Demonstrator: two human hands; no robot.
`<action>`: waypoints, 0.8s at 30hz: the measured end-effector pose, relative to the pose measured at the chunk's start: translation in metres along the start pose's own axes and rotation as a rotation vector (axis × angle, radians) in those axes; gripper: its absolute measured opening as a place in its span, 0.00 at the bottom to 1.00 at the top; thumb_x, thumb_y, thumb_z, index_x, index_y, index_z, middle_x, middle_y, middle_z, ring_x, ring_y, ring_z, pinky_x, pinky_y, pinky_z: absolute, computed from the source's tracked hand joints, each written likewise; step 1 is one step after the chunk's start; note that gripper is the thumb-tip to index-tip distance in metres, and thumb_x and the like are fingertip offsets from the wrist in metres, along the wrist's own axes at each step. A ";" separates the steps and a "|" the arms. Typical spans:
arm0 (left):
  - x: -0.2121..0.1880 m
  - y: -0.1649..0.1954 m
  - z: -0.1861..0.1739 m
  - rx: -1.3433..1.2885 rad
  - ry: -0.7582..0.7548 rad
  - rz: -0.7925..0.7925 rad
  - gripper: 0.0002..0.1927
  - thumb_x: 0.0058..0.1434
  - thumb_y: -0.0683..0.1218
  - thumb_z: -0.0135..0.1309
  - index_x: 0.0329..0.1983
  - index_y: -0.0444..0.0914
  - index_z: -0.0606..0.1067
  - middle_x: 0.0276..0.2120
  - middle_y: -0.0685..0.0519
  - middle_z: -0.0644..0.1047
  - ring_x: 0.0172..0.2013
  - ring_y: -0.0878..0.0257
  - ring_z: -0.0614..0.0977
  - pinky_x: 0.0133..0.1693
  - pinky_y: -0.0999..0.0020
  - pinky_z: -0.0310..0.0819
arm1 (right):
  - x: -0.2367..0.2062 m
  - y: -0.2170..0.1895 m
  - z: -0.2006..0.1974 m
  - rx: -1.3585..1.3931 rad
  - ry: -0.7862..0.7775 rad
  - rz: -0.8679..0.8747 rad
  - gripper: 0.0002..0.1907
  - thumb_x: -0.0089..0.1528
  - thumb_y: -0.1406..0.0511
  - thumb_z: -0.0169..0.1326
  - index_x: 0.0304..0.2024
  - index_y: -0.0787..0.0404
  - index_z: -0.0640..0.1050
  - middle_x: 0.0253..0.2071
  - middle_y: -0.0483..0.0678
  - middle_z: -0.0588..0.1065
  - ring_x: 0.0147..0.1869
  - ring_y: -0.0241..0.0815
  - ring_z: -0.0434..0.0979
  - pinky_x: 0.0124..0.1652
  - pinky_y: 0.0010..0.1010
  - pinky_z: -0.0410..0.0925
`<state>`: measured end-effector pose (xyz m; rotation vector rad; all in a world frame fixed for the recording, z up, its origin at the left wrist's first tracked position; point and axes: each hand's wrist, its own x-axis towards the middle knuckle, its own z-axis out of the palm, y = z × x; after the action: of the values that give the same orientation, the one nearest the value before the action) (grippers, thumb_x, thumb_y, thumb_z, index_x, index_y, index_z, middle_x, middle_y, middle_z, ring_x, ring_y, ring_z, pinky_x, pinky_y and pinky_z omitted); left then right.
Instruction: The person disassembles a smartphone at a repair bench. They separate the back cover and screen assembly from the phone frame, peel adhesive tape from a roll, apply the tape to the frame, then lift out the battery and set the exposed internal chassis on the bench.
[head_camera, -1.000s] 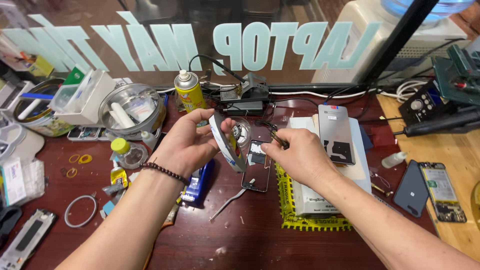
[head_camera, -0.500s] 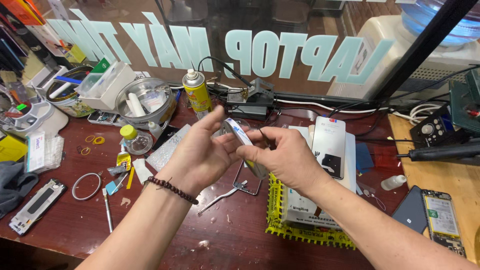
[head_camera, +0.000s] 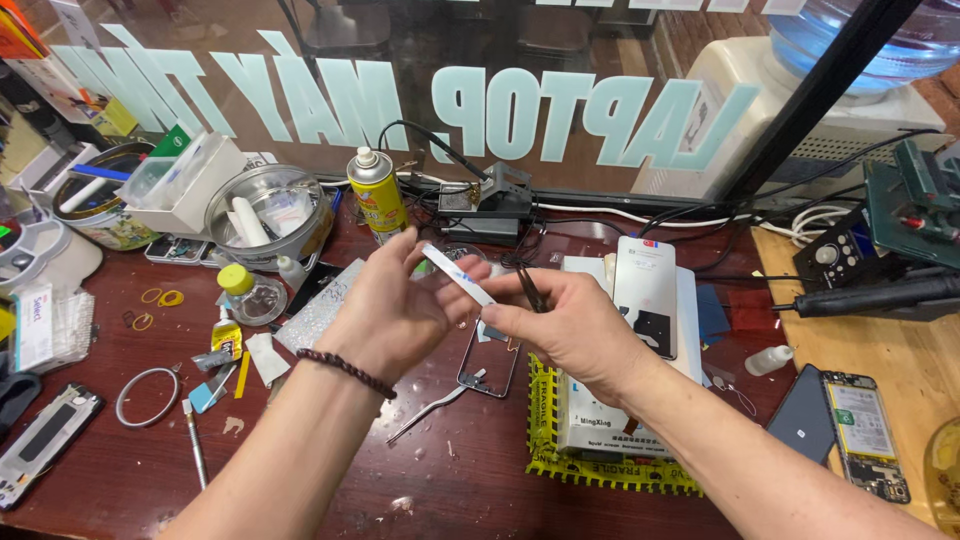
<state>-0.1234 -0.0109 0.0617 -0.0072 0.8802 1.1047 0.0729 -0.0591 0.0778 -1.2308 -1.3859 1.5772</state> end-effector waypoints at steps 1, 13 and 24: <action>-0.002 -0.007 -0.001 0.149 -0.076 0.017 0.18 0.70 0.51 0.50 0.50 0.30 0.69 0.41 0.41 0.78 0.42 0.51 0.80 0.45 0.57 0.77 | 0.003 -0.001 0.001 0.040 0.013 0.002 0.18 0.60 0.63 0.62 0.52 0.62 0.84 0.29 0.36 0.78 0.27 0.23 0.68 0.26 0.18 0.60; -0.004 0.011 0.007 0.091 0.059 -0.179 0.19 0.65 0.51 0.54 0.52 0.35 0.69 0.43 0.49 0.79 0.49 0.53 0.81 0.59 0.43 0.69 | -0.010 0.002 -0.002 0.103 -0.115 0.130 0.21 0.58 0.65 0.61 0.54 0.59 0.83 0.26 0.36 0.73 0.20 0.26 0.60 0.20 0.20 0.52; -0.012 -0.026 0.004 0.486 -0.150 0.161 0.29 0.66 0.47 0.60 0.63 0.51 0.57 0.45 0.49 0.77 0.42 0.57 0.75 0.46 0.52 0.70 | -0.001 -0.001 0.002 0.219 0.060 0.122 0.21 0.58 0.67 0.59 0.55 0.62 0.81 0.27 0.37 0.73 0.22 0.26 0.60 0.21 0.21 0.53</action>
<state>-0.1028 -0.0309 0.0618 0.5498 1.0057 1.0001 0.0716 -0.0608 0.0787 -1.2376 -1.0862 1.7099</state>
